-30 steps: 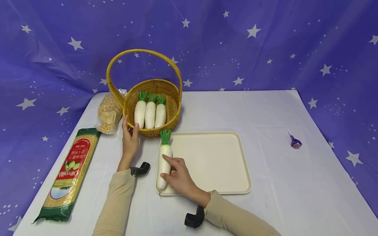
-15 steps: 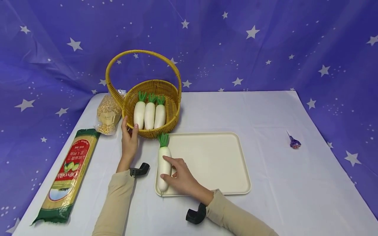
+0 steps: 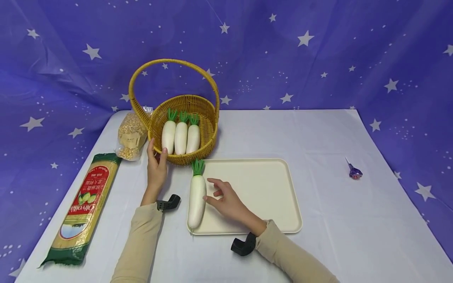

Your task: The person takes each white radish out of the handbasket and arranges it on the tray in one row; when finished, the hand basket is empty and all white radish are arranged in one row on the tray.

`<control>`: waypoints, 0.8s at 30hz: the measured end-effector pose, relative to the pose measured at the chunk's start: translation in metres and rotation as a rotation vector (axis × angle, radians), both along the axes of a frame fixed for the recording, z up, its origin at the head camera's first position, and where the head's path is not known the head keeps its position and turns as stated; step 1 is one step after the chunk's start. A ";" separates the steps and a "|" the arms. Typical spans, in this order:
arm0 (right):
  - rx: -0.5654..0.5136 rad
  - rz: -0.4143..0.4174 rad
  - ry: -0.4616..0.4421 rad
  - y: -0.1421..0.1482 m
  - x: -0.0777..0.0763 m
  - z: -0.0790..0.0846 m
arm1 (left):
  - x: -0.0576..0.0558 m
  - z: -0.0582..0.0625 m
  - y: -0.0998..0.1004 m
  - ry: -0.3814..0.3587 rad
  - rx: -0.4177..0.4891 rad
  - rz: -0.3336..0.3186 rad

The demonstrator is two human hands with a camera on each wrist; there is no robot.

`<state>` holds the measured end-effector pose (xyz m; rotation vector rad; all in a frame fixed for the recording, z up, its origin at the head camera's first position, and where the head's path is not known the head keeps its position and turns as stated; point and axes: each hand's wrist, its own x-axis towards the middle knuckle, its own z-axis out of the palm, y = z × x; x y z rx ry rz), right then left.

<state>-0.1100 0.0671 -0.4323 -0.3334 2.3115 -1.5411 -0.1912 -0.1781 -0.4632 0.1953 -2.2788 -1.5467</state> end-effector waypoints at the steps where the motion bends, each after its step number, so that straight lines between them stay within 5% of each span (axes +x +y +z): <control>1: -0.008 -0.022 -0.003 0.002 -0.004 0.001 | 0.000 0.000 0.000 0.002 0.001 -0.002; 4: -0.109 -0.064 -0.040 0.009 -0.018 0.007 | 0.000 0.000 0.000 0.007 0.003 0.003; 19: -1.097 -0.057 -0.516 -0.006 -0.104 0.051 | 0.001 -0.001 0.001 -0.001 -0.010 0.007; 24: -1.162 -0.159 -0.508 -0.032 -0.138 0.052 | 0.001 0.000 0.001 0.011 -0.013 0.010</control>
